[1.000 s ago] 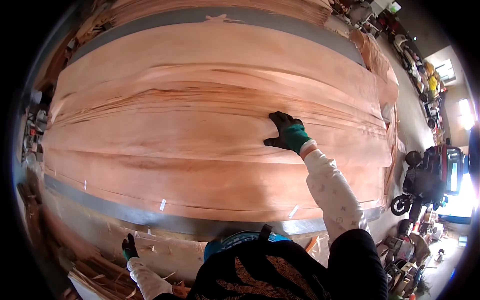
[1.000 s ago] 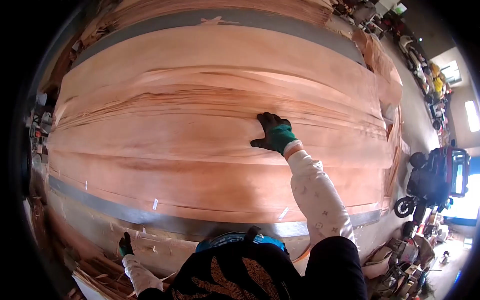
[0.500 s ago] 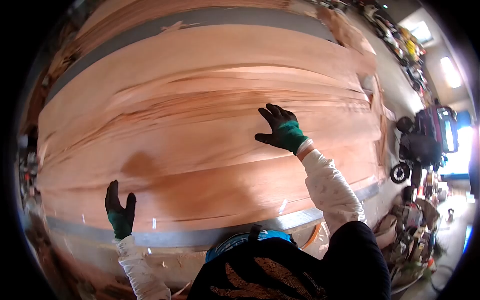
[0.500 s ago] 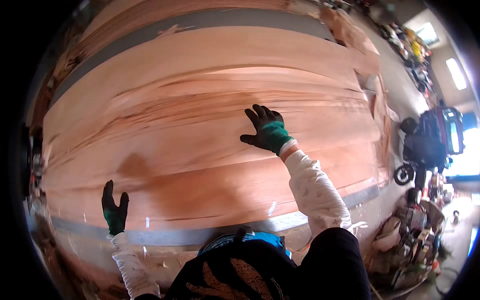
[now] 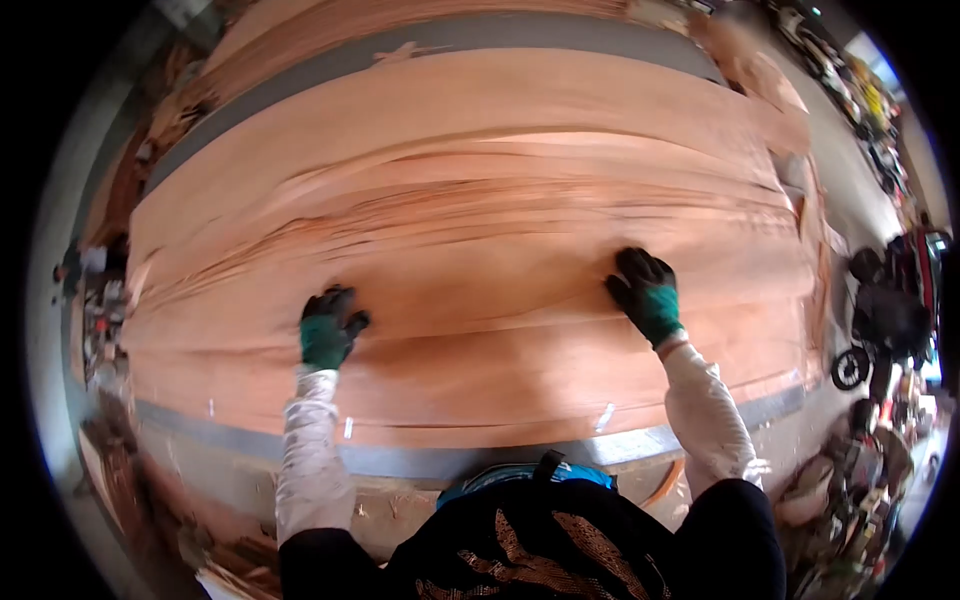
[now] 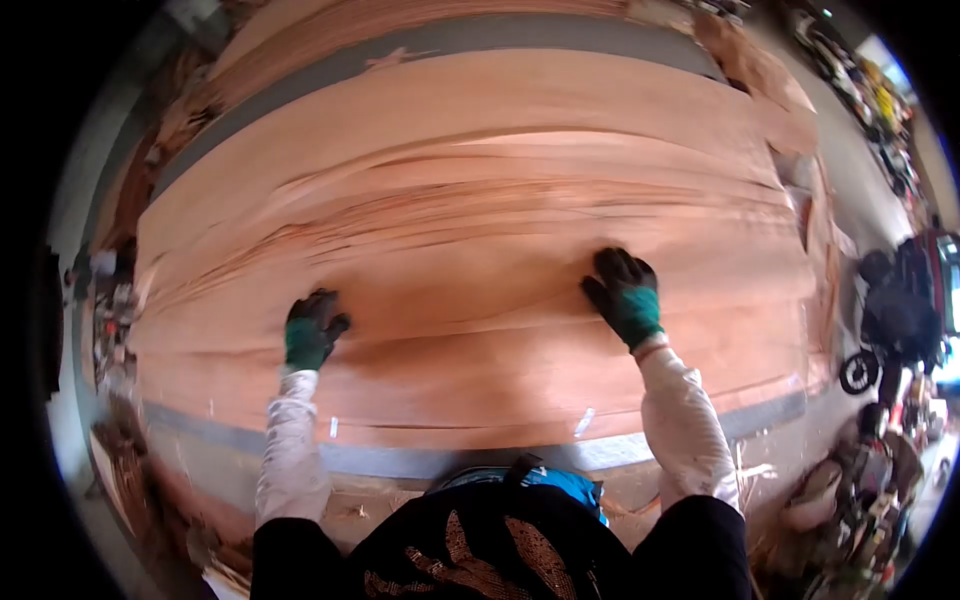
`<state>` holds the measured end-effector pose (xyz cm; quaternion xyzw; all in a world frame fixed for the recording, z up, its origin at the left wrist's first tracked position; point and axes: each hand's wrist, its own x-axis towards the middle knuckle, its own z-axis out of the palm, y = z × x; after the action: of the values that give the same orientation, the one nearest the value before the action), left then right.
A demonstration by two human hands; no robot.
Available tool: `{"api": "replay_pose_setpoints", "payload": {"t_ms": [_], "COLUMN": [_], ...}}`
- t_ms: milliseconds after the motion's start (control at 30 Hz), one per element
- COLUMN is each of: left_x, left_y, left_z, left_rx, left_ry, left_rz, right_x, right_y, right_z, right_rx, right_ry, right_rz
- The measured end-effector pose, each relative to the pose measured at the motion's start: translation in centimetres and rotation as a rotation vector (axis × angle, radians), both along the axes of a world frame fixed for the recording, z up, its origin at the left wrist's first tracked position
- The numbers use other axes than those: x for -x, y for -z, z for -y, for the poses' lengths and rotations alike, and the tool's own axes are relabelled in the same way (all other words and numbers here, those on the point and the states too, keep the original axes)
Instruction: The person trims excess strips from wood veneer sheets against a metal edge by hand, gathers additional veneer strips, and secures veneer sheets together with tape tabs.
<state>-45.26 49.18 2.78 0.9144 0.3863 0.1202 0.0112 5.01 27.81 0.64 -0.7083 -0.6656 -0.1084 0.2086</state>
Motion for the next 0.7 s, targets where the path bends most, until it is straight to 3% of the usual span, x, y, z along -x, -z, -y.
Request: {"api": "replay_pose_setpoints", "payload": {"t_ms": [33,133,233,333,367,433,600,700], "left_x": [0.3,0.6,-1.6,-4.5,-5.8,-8.3,-10.3,-10.0], "left_y": [1.0,1.4,-2.4,-3.7,-4.2,-3.7,-1.4,-1.2], "left_z": [0.2,0.3,0.4,-0.1,-0.1,-0.7,-0.7,0.4], "left_rx": [-0.105,-0.031,0.118,0.072,0.226,0.264,0.264,0.216], "left_ry": [0.023,-0.049,-0.184,0.01,-0.003,0.02,0.014,0.028], "left_rz": [0.032,-0.015,-0.166,-0.005,-0.104,-0.167,-0.344,-0.298], "right_x": [0.0,-0.3,0.6,2.1,2.7,3.5,4.6,5.6], "right_y": [0.4,1.1,-0.6,-2.3,-2.4,-2.4,-0.7,-0.4], "right_z": [0.1,0.3,0.1,-0.4,-0.6,-1.1,0.2,0.7], "right_rx": [0.01,0.104,0.138,0.225,0.275,0.469,0.214,0.104], "right_ry": [-0.018,-0.043,-0.033,0.033,0.035,0.013,-0.026,-0.026], "right_rz": [-0.008,-0.082,-0.078,-0.112,-0.11,-0.119,-0.024,-0.031]}}
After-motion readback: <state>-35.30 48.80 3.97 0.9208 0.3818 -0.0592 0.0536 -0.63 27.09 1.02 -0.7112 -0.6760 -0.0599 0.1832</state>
